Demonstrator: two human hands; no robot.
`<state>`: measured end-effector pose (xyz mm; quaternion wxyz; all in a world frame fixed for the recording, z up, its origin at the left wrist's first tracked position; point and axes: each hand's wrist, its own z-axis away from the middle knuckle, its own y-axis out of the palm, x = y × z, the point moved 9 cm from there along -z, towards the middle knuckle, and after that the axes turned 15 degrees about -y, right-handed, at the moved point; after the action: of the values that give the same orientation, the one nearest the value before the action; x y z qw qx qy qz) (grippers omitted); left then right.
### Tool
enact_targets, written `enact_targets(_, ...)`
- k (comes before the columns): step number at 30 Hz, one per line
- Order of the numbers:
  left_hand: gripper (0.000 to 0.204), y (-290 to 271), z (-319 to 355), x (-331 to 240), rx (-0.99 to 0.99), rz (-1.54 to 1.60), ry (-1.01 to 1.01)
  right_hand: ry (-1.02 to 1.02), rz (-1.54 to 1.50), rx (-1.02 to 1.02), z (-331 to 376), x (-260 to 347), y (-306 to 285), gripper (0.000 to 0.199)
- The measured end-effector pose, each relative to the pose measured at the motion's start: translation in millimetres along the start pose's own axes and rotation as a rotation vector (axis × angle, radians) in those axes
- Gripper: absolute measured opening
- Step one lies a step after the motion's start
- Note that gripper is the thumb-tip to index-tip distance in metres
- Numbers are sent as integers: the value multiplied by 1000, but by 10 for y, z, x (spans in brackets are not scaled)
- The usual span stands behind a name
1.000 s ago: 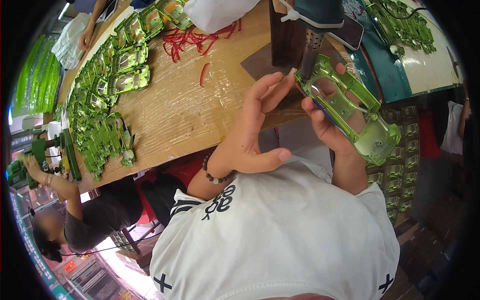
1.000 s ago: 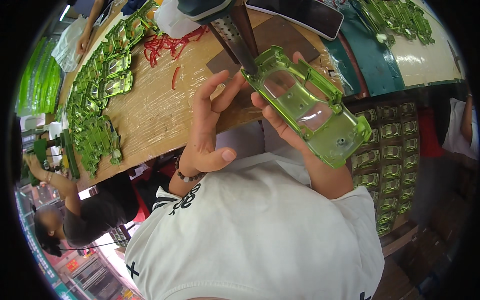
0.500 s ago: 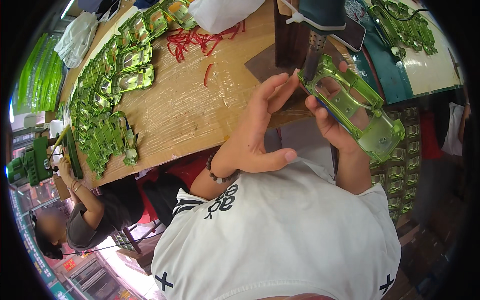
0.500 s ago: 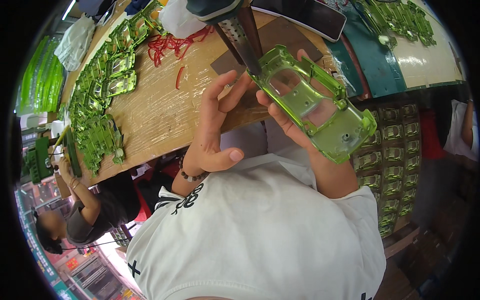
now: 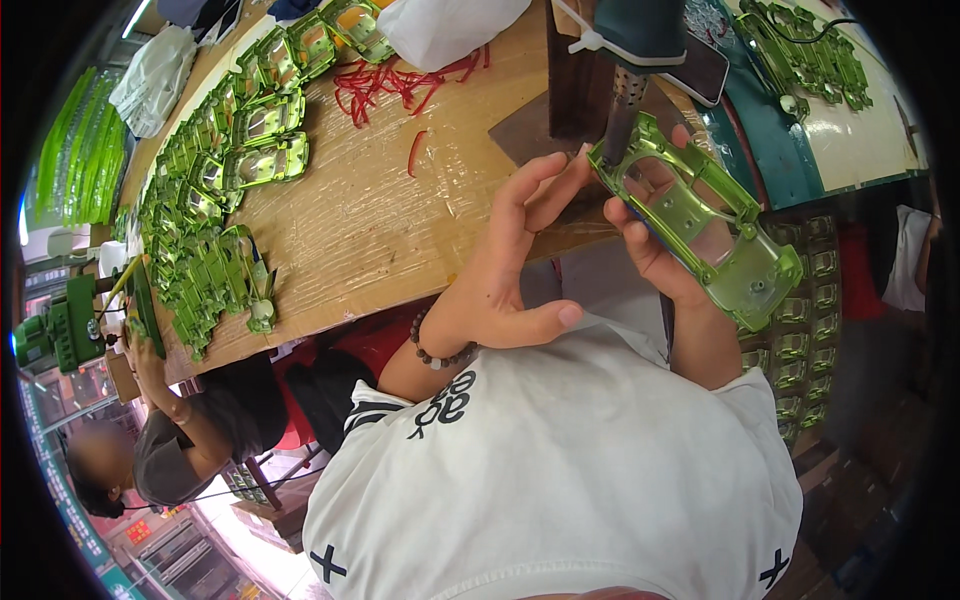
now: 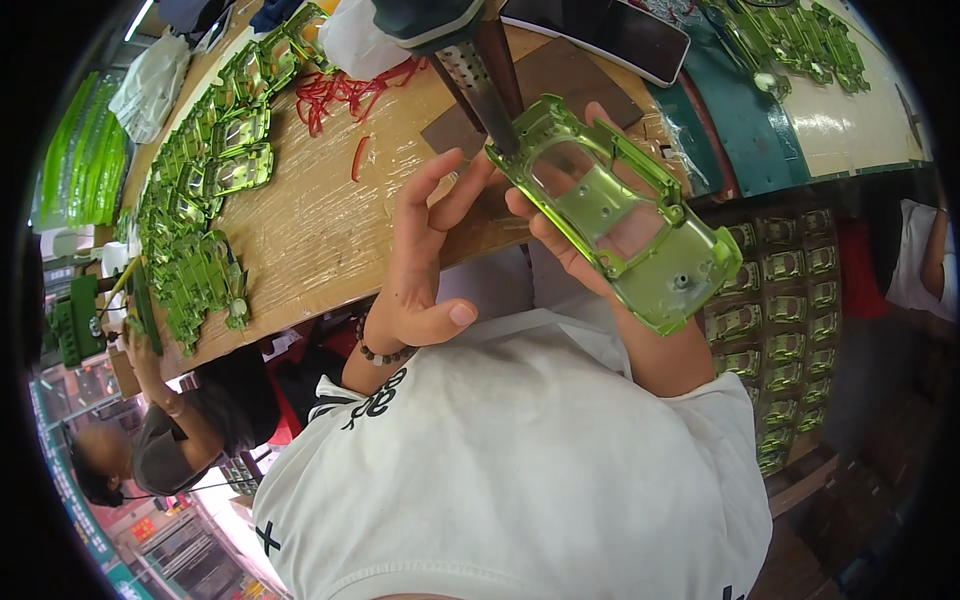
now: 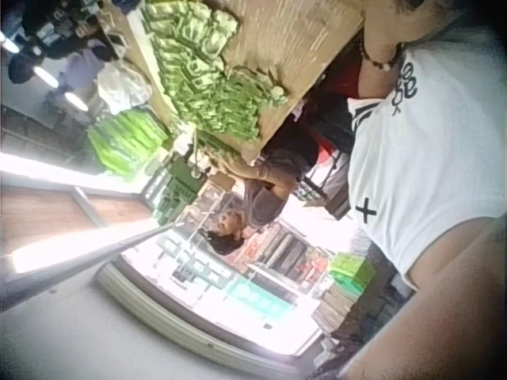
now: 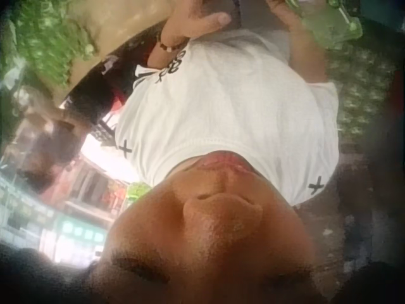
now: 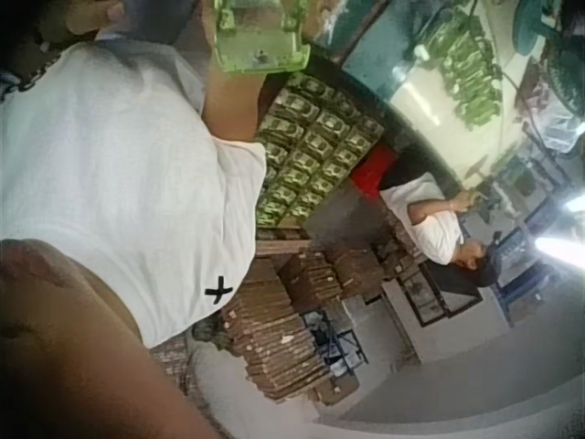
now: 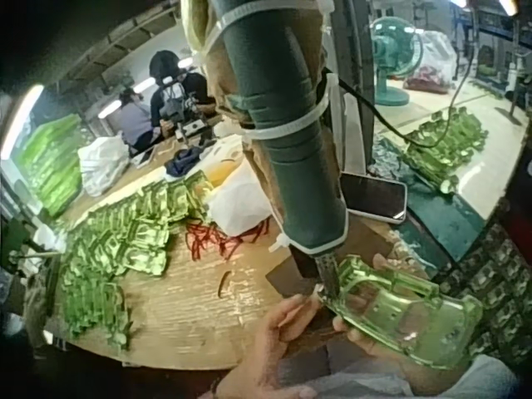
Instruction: The person repeatedly picks up green translucent plastic frames and red plastic strips from a table. They insert the red strips into the frames by hand, then place the assembled units into a cardboard tray. The process is repetitive and involves handling small components one at a time.
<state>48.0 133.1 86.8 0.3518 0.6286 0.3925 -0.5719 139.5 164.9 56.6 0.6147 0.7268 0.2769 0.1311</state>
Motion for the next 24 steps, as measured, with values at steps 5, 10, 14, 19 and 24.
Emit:
enact_targets(5,92,7,11,-20,23,-59,19,43,-2,-59,20,-32,30,53)
enact_targets(10,86,3,44,-53,-47,-117,6,65,41,-116,30,-44,-46,54)
enact_targets(14,77,-157,30,38,-219,51,19,-73,202,-90,108,105,-178,49)
enact_targets(19,43,-672,295,274,-662,527,79,-279,276,-303,798,424,-121,42)
enact_targets(24,44,-645,271,35,-127,743,329,-732,355,-602,1969,994,-275,31)
